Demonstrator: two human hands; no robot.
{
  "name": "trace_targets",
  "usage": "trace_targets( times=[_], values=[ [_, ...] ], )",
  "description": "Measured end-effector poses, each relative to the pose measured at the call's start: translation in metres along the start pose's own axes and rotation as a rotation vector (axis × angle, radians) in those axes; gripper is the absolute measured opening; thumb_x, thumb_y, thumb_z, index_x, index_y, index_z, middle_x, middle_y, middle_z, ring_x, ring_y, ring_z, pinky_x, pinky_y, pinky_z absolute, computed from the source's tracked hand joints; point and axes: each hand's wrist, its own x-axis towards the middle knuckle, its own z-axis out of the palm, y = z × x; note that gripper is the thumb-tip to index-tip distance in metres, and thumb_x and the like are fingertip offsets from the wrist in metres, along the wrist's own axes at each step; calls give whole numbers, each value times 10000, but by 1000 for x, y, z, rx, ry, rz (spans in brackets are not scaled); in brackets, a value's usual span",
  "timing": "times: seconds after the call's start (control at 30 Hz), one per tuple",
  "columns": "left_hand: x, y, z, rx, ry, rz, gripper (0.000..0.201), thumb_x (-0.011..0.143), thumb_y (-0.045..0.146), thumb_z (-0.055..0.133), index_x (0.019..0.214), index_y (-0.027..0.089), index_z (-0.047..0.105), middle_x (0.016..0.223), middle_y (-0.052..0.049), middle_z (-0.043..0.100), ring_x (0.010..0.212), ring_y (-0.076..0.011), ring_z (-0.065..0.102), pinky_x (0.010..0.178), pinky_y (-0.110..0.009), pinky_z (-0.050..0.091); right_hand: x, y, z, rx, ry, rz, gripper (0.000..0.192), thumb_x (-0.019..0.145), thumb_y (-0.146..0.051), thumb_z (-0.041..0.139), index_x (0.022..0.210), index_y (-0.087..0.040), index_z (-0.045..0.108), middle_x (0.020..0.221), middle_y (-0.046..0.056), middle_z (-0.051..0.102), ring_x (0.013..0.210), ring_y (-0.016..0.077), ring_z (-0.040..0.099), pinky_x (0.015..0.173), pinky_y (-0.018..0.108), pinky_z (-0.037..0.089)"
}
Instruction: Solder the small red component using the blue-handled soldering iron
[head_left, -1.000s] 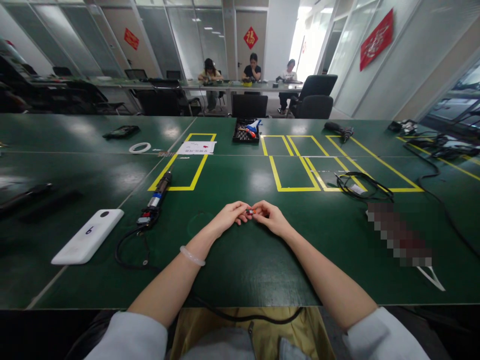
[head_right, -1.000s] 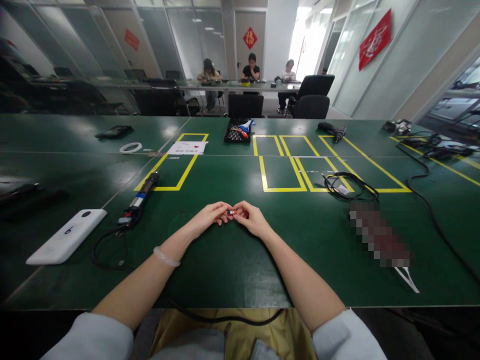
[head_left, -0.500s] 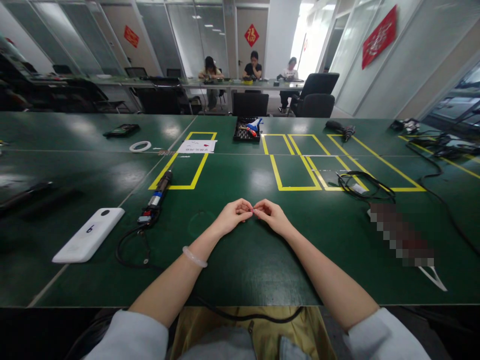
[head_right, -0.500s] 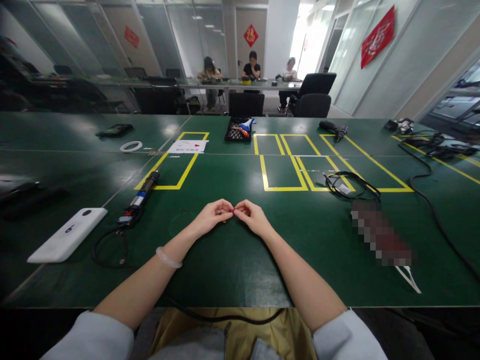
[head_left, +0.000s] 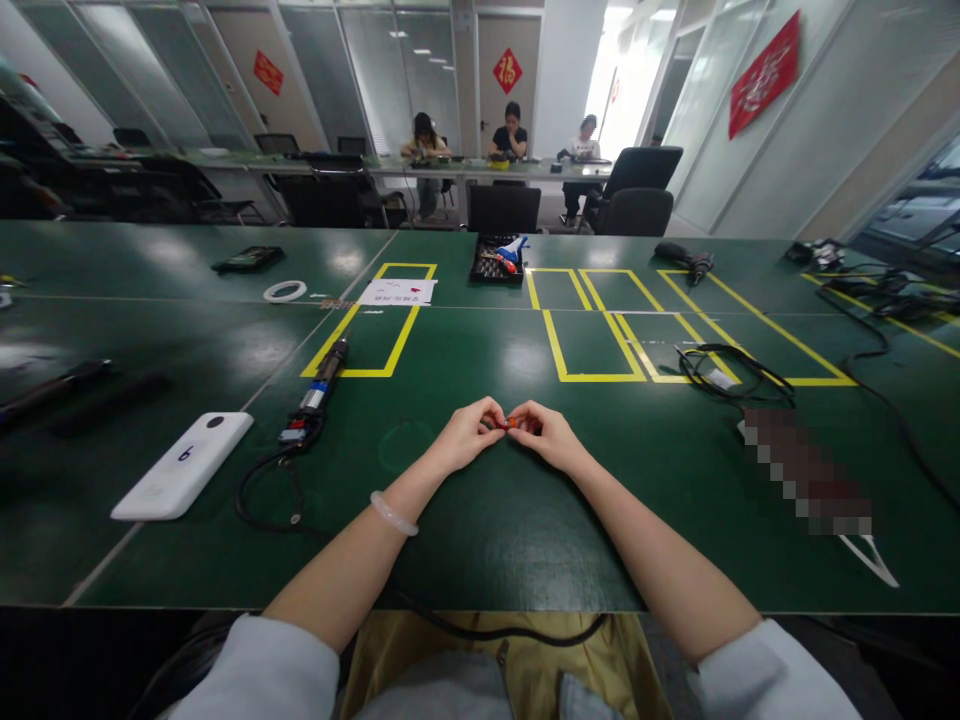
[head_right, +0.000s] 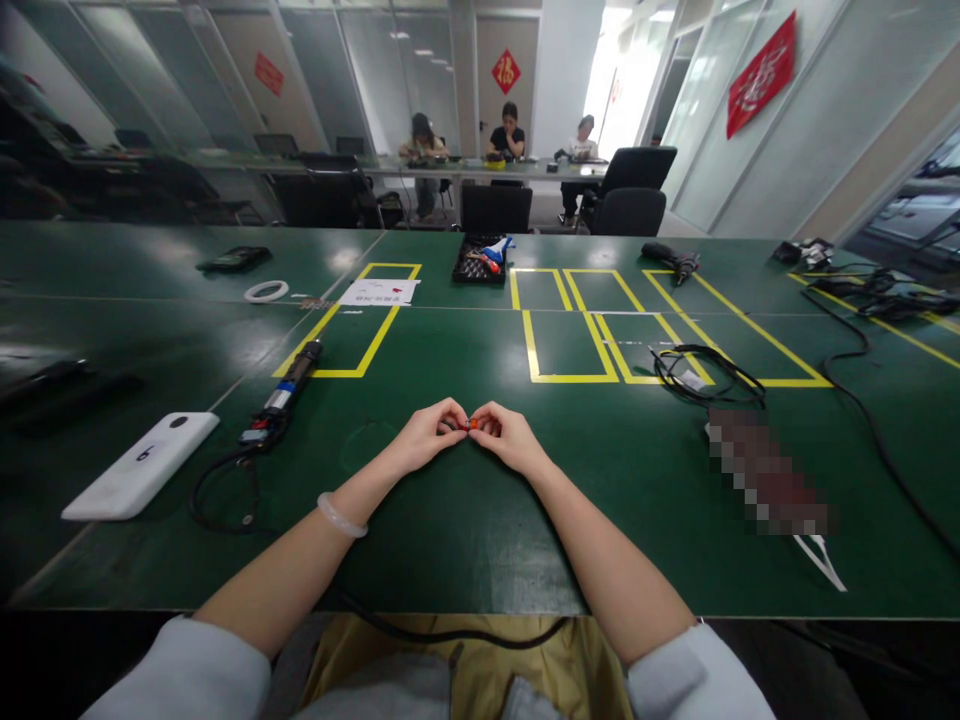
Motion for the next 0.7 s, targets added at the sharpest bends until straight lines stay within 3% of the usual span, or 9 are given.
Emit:
trace_targets(
  times=[0.17,0.3,0.4,0.5,0.6,0.7],
  values=[
    [-2,1,-5,120,-97,22,138,777,225,596,910,201,570,874,-22,625,759,-140,589,635,-245,445,-2,0,1,-230,-24,-103,114,784,-241,625,885,-188,622,769,2,601,684,128,524,638,245,416],
    [-12,8,-31,318,-118,18,306,775,317,628,1064,222,593,1041,-62,629,903,-195,602,784,-311,472,-1,-2,1,-212,-19,-94,119,792,-233,611,901,-186,627,775,4,610,673,125,520,629,243,412],
    [-29,6,-67,525,-64,-89,417,806,452,578,1168,245,571,1158,-78,597,1028,-240,580,865,-357,464,0,-2,-1,-134,-17,-49,129,798,-248,612,907,-180,627,731,-8,591,635,116,506,605,236,404],
    [-55,-8,-112,783,97,-200,495,816,493,543,1243,242,534,1293,-99,534,1186,-294,498,963,-416,420,0,-2,-2,-92,-8,-26,146,797,-265,617,911,-177,630,721,-11,581,633,113,500,605,236,402],
    [-85,-33,-159,997,314,-300,654,768,479,611,1310,141,471,1418,-174,430,1319,-375,365,1062,-494,324,0,-2,-2,-61,-6,-10,159,794,-278,617,915,-175,623,718,-14,573,629,109,493,605,234,405],
    [-111,-59,-200,1046,334,-443,753,698,459,696,1289,54,466,1388,-227,459,1303,-436,381,1029,-525,356,0,-1,-2,-45,-5,4,167,791,-286,620,915,-175,613,721,-17,568,623,105,485,607,233,408]
  ],
)
